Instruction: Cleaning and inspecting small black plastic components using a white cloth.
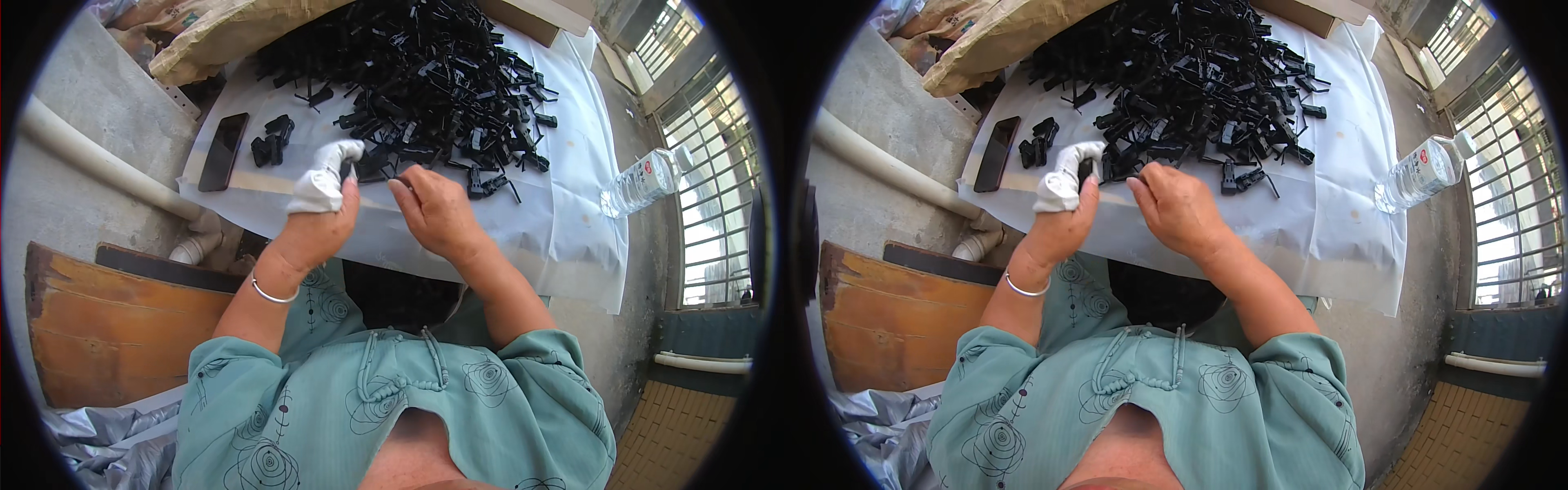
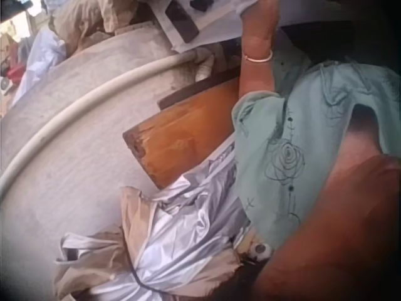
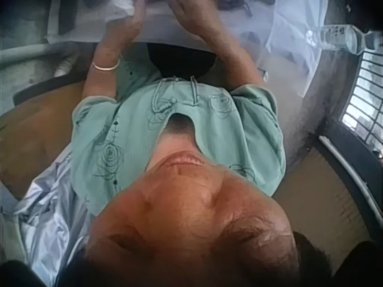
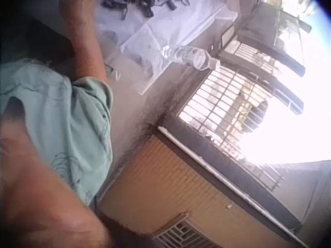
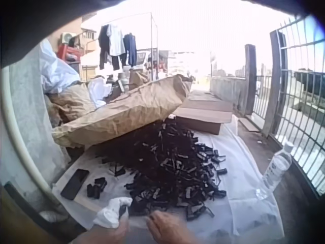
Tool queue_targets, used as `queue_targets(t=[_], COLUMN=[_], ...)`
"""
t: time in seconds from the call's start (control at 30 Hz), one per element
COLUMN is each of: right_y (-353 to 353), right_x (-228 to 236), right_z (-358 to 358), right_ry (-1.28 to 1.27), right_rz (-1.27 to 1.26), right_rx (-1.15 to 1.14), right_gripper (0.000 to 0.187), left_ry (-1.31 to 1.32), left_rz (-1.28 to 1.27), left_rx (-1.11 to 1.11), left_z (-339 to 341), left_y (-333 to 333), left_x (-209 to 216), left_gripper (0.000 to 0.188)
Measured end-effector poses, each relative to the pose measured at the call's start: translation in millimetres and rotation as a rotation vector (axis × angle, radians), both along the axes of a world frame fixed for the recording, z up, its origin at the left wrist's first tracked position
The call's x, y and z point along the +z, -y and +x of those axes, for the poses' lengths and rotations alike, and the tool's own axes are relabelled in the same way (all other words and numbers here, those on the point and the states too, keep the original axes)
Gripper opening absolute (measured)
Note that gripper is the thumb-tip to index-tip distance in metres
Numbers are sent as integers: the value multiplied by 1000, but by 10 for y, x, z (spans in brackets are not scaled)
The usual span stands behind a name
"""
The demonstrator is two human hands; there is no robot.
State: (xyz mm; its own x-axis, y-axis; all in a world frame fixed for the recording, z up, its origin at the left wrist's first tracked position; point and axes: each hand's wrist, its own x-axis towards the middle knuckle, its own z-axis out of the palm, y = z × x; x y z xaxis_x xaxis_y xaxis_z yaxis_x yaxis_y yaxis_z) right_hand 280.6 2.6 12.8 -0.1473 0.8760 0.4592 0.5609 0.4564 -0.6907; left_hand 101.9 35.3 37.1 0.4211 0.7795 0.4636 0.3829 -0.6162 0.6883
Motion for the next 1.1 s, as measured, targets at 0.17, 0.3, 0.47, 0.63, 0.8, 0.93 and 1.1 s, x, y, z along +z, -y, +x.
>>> queue_targets(t=[0.17,0.3,0.47,0.63,0.8,0.93,1.1], right_y=[-185,-191,1,11,179,166,89], right_x=[-55,-80,72,3,284,125,80], right_z=[137,243,254,224,103,0,98], right_ry=[533,396,252,-47,-188,-319,-566], right_rz=[62,150,316,235,74,99,-215], right_rx=[-398,-332,-46,89,162,-121,-83], right_gripper=[22,27,33,35,23,19,24], left_ry=[-505,-576,272,467,549,484,483], left_rz=[315,513,-811,-1110,-930,-845,-715], left_rx=[320,396,-213,-375,-293,-311,-331], left_z=[-286,-197,122,214,314,324,304], left_y=[-475,-380,-158,-87,47,106,174], left_x=[54,113,152,-22,-11,-23,-16], left_gripper=[46,33,21,18,22,25,26])
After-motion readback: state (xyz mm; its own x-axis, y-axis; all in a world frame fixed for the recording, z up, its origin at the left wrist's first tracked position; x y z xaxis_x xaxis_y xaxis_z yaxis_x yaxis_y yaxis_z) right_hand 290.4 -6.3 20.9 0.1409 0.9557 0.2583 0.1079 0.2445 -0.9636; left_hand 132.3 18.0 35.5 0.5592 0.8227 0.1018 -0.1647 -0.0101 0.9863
